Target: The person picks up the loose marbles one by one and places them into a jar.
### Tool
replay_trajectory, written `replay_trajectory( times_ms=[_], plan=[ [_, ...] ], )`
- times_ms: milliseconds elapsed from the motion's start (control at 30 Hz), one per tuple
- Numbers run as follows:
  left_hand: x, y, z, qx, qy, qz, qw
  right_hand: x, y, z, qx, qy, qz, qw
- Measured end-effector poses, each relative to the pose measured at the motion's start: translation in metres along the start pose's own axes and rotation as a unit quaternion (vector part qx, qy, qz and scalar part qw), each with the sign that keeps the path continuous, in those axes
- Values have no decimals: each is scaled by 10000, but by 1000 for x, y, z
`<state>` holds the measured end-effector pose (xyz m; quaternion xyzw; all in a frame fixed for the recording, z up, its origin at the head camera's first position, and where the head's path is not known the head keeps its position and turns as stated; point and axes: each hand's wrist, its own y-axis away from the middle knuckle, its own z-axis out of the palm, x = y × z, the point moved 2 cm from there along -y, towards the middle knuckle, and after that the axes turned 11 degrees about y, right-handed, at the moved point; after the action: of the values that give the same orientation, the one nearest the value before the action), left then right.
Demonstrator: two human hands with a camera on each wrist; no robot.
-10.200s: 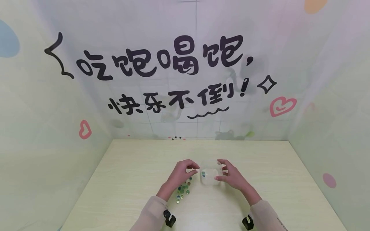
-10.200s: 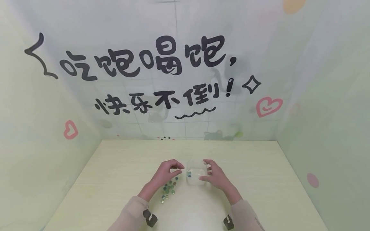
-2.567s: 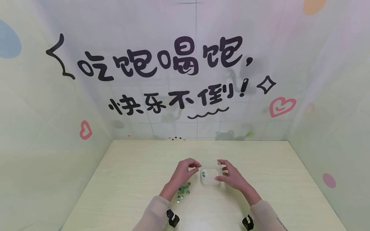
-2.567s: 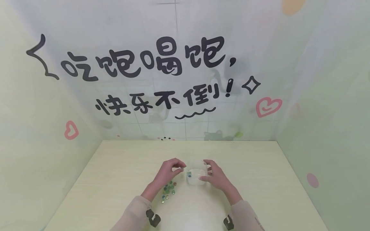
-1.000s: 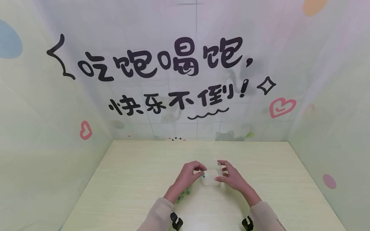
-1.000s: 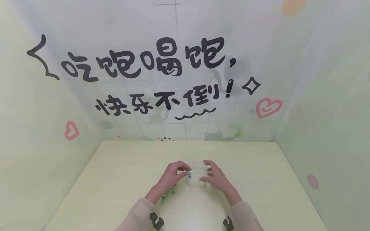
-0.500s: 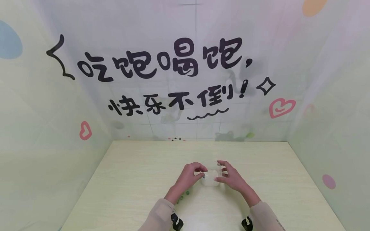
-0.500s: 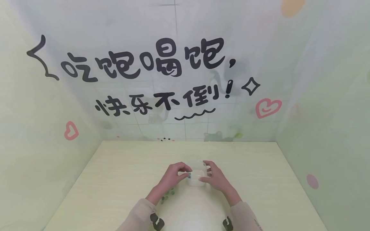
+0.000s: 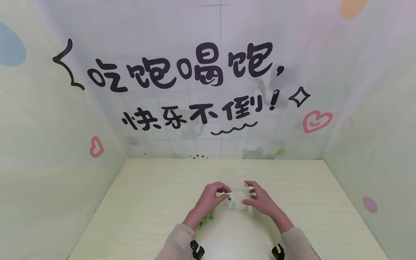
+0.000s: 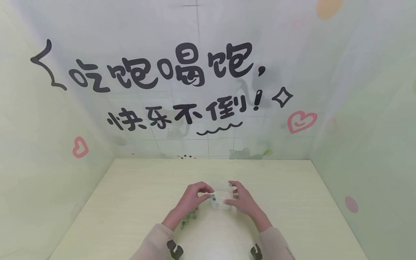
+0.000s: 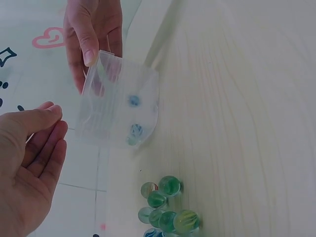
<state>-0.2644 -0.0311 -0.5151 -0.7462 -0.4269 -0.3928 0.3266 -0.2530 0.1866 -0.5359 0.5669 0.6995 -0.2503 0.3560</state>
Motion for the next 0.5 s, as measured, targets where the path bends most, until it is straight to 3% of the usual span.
replay_trajectory(
  times_ms=[500],
  plan=[
    [-4, 6, -8, 171, 123, 3, 9998, 2, -1, 2, 73, 23, 48, 10000]
  ],
)
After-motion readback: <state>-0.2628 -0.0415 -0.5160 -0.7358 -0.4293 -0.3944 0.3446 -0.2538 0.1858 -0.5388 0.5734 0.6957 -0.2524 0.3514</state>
